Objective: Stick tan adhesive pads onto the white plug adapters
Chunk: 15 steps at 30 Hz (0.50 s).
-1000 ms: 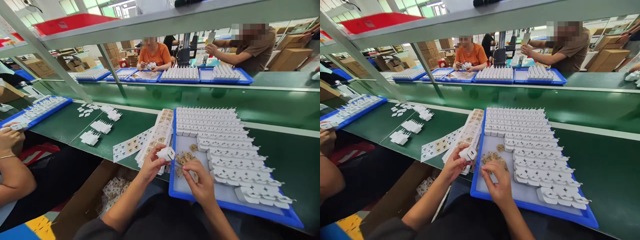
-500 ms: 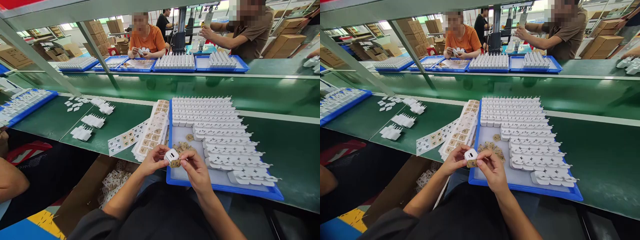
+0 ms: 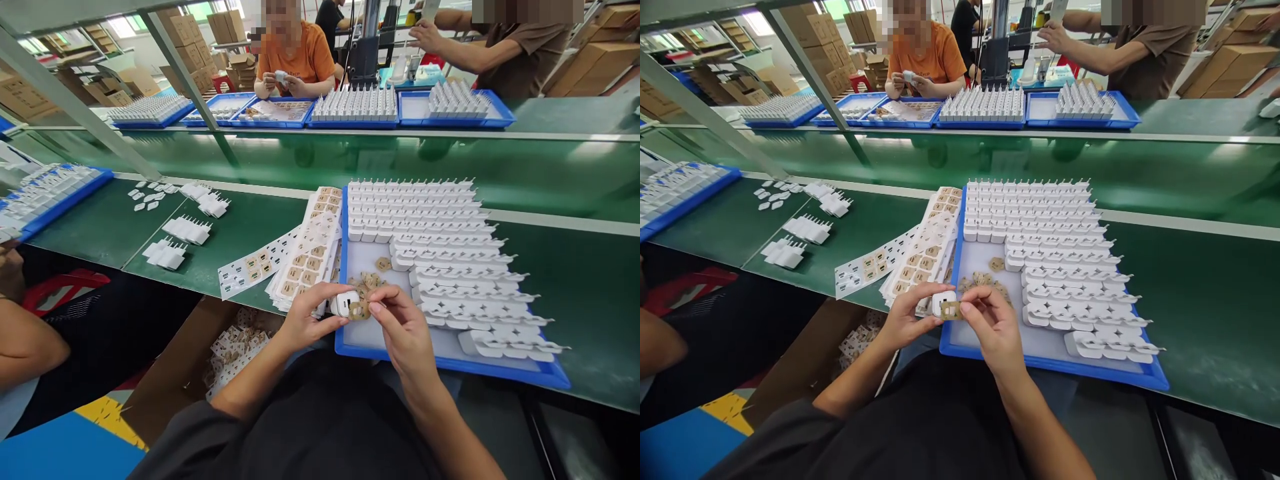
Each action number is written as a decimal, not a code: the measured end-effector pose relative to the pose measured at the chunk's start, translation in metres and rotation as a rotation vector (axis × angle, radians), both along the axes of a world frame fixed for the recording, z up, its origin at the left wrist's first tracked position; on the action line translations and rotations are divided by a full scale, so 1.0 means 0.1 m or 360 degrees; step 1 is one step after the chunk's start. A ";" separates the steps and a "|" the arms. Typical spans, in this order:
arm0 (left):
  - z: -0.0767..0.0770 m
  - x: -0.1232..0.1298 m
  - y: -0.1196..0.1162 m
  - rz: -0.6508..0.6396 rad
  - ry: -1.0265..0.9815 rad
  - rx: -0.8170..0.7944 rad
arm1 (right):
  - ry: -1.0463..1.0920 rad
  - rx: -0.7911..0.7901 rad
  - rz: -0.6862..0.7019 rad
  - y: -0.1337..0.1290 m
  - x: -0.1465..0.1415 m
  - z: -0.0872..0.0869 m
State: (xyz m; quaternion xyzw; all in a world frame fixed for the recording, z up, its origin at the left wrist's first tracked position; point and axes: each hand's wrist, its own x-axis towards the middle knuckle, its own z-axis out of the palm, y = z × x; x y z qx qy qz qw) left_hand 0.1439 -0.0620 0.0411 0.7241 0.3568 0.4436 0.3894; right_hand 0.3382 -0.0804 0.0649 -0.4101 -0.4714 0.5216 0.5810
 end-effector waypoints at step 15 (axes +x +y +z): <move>0.09 0.04 0.02 -0.0054 -0.0019 0.0377 | -0.0030 -0.0024 0.0019 -0.01 -0.02 0.04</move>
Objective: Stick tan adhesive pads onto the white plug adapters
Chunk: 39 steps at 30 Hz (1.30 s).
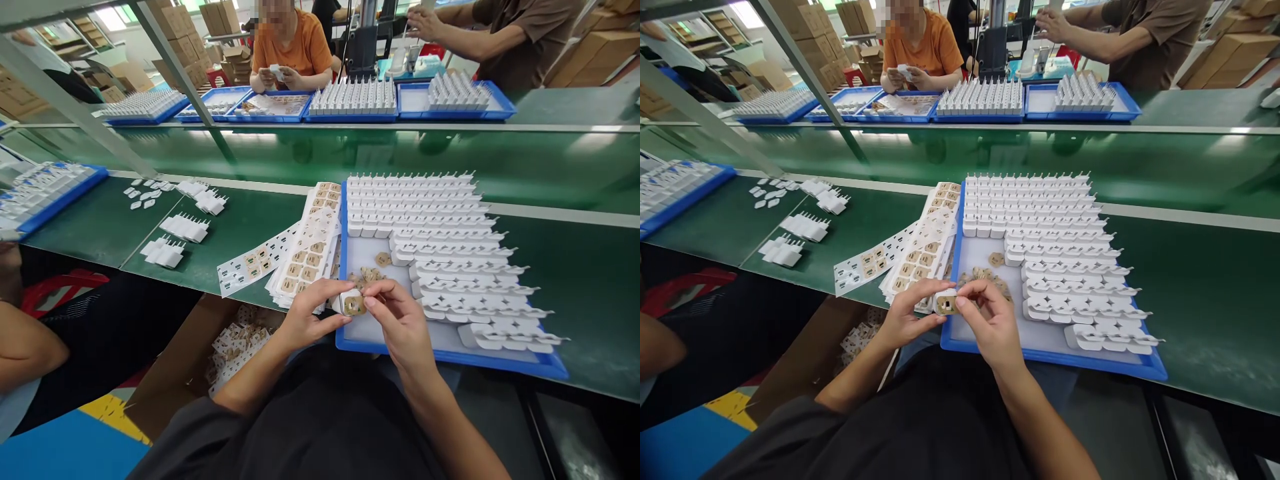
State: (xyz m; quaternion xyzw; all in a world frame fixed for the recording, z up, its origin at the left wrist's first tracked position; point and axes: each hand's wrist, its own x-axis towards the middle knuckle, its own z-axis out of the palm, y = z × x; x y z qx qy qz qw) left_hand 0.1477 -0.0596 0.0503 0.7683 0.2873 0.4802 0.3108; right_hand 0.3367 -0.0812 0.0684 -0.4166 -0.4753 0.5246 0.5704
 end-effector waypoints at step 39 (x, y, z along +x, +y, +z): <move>-0.01 0.13 -0.05 0.0337 -0.0051 0.0472 | 0.0120 0.0138 0.0011 0.01 -0.27 -0.07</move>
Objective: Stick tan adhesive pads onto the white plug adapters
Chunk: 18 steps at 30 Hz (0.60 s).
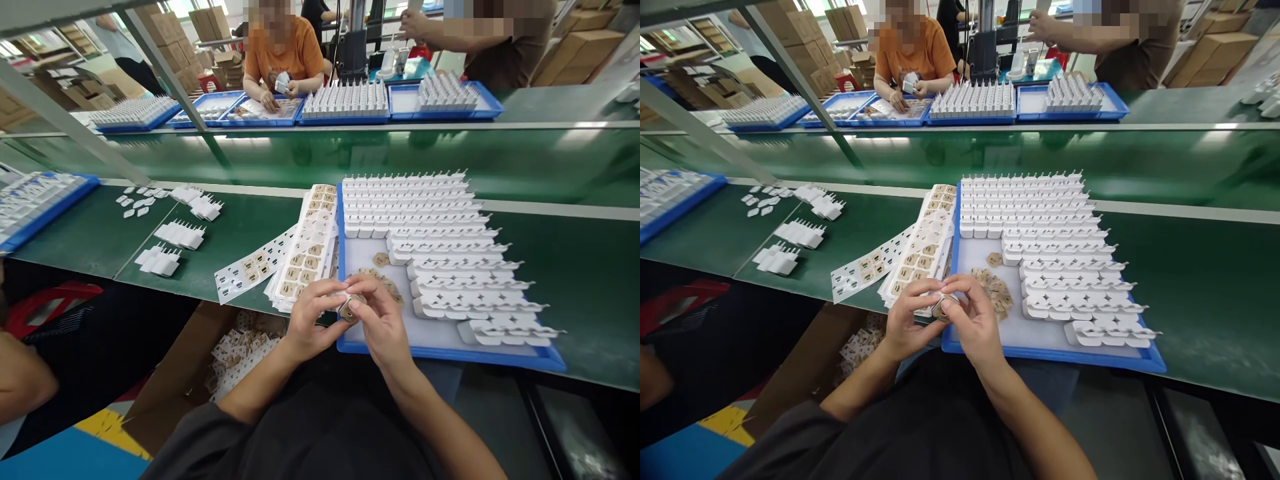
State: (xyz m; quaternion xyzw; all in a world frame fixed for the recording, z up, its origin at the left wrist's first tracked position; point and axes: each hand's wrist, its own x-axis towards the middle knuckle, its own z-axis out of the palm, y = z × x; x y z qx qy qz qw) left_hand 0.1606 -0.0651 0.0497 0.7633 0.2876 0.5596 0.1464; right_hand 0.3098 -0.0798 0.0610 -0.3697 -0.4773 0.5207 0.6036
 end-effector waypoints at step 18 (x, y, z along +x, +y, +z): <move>-0.04 -0.08 0.01 -0.0055 0.0032 -0.0040 | -0.0666 0.0348 -0.0075 0.08 0.18 0.08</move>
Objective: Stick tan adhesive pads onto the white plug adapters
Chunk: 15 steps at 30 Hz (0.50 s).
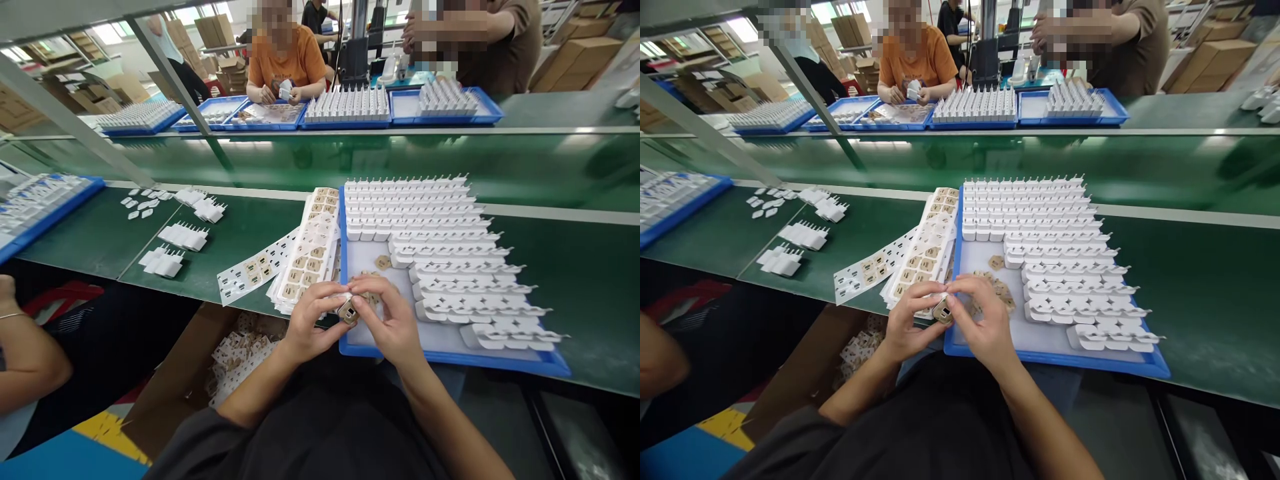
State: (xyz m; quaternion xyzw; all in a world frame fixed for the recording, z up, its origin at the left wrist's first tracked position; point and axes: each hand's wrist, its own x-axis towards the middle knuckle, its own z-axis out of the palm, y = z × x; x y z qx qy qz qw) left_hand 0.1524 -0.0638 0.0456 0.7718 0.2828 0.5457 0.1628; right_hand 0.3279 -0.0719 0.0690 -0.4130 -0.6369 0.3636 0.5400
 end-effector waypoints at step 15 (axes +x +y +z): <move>0.03 -0.01 -0.01 -0.0018 0.0050 -0.0051 | -0.0030 0.0035 0.0103 -0.01 0.06 -0.08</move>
